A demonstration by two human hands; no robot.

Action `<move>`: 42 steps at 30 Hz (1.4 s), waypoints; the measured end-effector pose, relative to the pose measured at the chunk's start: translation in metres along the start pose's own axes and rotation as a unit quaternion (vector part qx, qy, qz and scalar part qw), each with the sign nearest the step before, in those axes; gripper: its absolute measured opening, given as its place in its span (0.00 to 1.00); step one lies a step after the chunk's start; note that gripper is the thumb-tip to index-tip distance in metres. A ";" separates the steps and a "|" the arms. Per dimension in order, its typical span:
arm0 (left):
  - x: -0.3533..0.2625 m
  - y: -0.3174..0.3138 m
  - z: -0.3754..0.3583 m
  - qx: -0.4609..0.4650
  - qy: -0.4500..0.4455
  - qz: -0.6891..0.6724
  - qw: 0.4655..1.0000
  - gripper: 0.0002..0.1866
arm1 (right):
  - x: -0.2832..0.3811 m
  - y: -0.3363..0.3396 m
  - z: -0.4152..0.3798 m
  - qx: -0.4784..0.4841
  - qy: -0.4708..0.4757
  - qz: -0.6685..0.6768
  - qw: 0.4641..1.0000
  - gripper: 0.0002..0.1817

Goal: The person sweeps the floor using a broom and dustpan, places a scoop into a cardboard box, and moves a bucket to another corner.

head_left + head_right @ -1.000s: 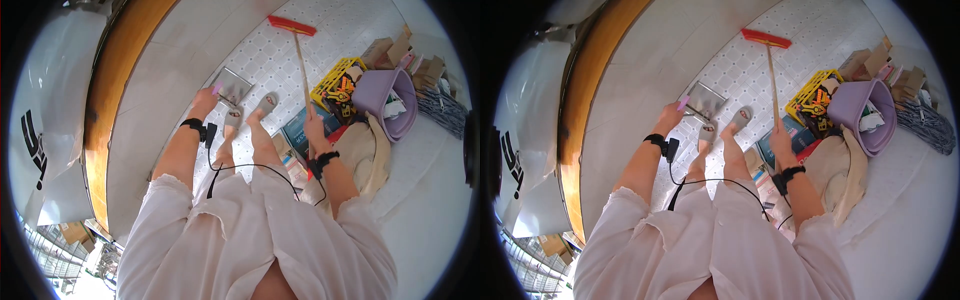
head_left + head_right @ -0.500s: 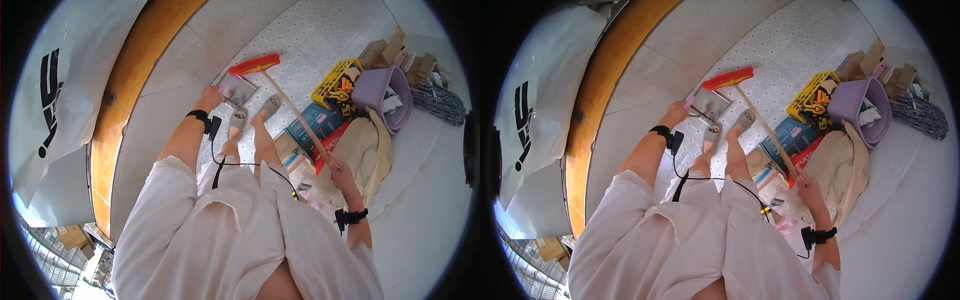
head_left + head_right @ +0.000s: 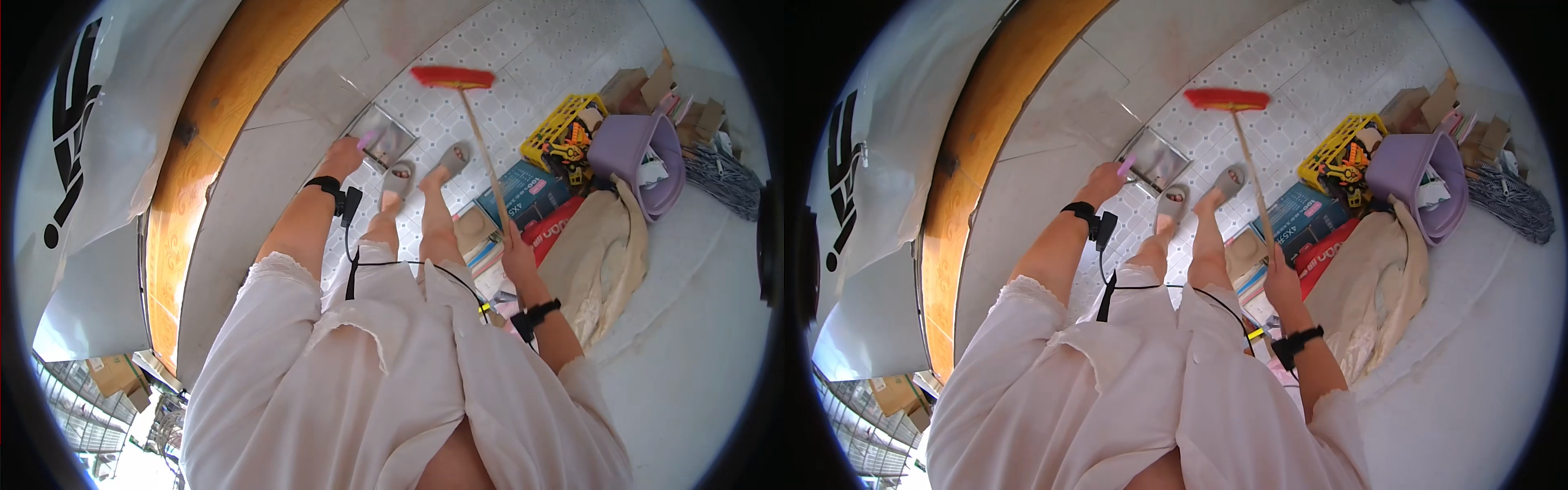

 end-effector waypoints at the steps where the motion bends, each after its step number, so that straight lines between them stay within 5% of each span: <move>1: 0.007 -0.004 0.003 -0.002 0.000 -0.003 1.000 0.15 | 0.001 0.005 -0.022 -0.011 0.040 0.035 0.999 0.25; 5: 0.025 -0.014 0.005 -0.015 -0.031 -0.014 0.999 0.15 | 0.005 0.051 -0.093 0.029 0.055 0.093 0.994 0.24; 7: 0.030 -0.017 -0.001 -0.008 -0.011 -0.028 1.000 0.14 | 0.024 0.074 -0.132 0.149 -0.130 0.233 0.952 0.25; 11: 0.022 0.002 -0.039 -0.031 -0.054 -0.013 0.998 0.14 | 0.017 0.088 -0.130 0.120 -0.133 0.258 0.950 0.25; 15: 0.037 0.008 -0.055 -0.009 -0.002 -0.022 1.000 0.13 | -0.001 0.095 -0.039 -0.038 -0.006 0.275 0.961 0.24; 22: 0.056 -0.004 -0.057 0.006 0.015 -0.002 1.000 0.13 | 0.028 0.077 0.136 -0.113 -0.027 0.262 0.958 0.27; 24: 0.058 -0.008 -0.056 0.000 0.016 0.003 1.000 0.13 | 0.036 0.058 0.162 -0.171 0.055 0.064 0.982 0.26; 30: 0.062 -0.015 -0.051 0.003 0.006 0.026 1.000 0.14 | 0.046 -0.024 0.023 0.010 0.058 -0.048 0.997 0.31; 36: 0.066 -0.018 -0.038 -0.003 0.004 -0.001 1.000 0.13 | 0.027 0.010 -0.074 -0.042 0.193 0.005 0.980 0.28; 39: 0.067 -0.025 -0.036 -0.015 -0.010 -0.014 1.000 0.12 | 0.039 0.049 -0.123 0.120 -0.088 0.246 0.958 0.26; 42: 0.061 -0.032 -0.026 -0.038 -0.085 -0.004 0.996 0.12 | 0.026 0.056 -0.143 0.084 -0.124 0.289 0.946 0.25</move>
Point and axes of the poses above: each hand's wrist, its own z-axis towards the middle knuckle, its own y-axis out of the back of the hand, x = y × z, the point moved 9 cm from there along z, towards the middle knuckle, and after that the axes turned 7 degrees about y, right-handed, at the moved point
